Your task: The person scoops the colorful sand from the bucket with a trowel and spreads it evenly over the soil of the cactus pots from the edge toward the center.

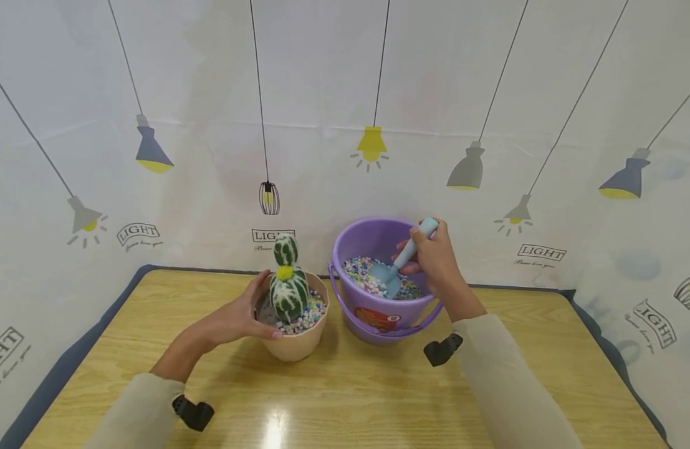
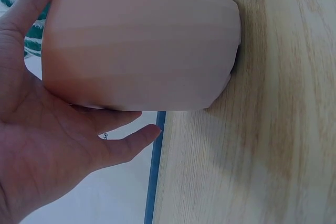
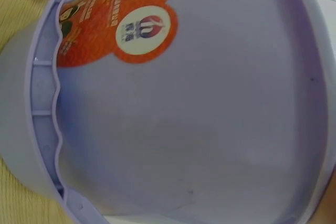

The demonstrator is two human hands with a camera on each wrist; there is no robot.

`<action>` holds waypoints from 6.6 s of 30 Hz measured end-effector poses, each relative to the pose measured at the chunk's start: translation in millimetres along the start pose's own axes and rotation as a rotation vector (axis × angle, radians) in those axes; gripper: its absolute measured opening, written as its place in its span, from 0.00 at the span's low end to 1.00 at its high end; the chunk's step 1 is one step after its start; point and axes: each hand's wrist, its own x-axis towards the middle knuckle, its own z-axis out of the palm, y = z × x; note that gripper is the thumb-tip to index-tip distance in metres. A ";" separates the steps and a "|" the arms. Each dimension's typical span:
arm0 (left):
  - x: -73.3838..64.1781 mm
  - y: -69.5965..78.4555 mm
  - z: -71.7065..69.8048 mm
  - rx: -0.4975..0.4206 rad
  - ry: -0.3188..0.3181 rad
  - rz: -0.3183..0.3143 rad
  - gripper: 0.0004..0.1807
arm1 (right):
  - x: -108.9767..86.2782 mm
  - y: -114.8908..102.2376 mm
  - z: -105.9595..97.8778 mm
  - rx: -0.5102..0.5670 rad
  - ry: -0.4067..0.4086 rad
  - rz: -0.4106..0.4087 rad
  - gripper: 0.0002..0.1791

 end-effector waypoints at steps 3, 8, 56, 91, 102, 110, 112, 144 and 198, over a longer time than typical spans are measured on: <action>0.4 -0.8 0.3 0.008 0.000 -0.002 0.72 | -0.4 0.1 0.0 0.018 0.007 0.004 0.22; 0.7 -1.9 -0.5 0.017 -0.012 0.001 0.72 | -0.9 -0.7 0.3 0.039 0.015 0.006 0.23; -3.7 10.2 15.5 0.204 0.136 0.023 0.74 | -4.0 -13.6 -14.0 0.673 0.225 0.095 0.25; -1.1 5.6 -5.4 0.111 0.018 0.064 0.71 | -28.8 -12.1 -25.2 0.973 0.278 0.171 0.36; -12.7 7.5 22.0 0.218 0.237 -0.037 0.75 | -48.2 -6.9 -25.0 0.988 0.259 0.149 0.38; -12.9 10.4 27.4 0.248 0.288 -0.058 0.76 | -57.7 -2.2 -19.0 1.008 0.234 0.135 0.42; -13.3 10.9 23.9 0.247 0.262 -0.053 0.75 | -60.5 -1.0 -17.8 1.014 0.226 0.130 0.42; -19.7 8.6 17.0 0.292 0.235 -0.045 0.72 | -92.2 9.1 7.4 1.037 0.251 0.103 0.37; -15.0 0.3 -26.8 0.079 -0.122 0.038 0.70 | -125.3 39.8 108.8 0.685 0.466 -0.263 0.21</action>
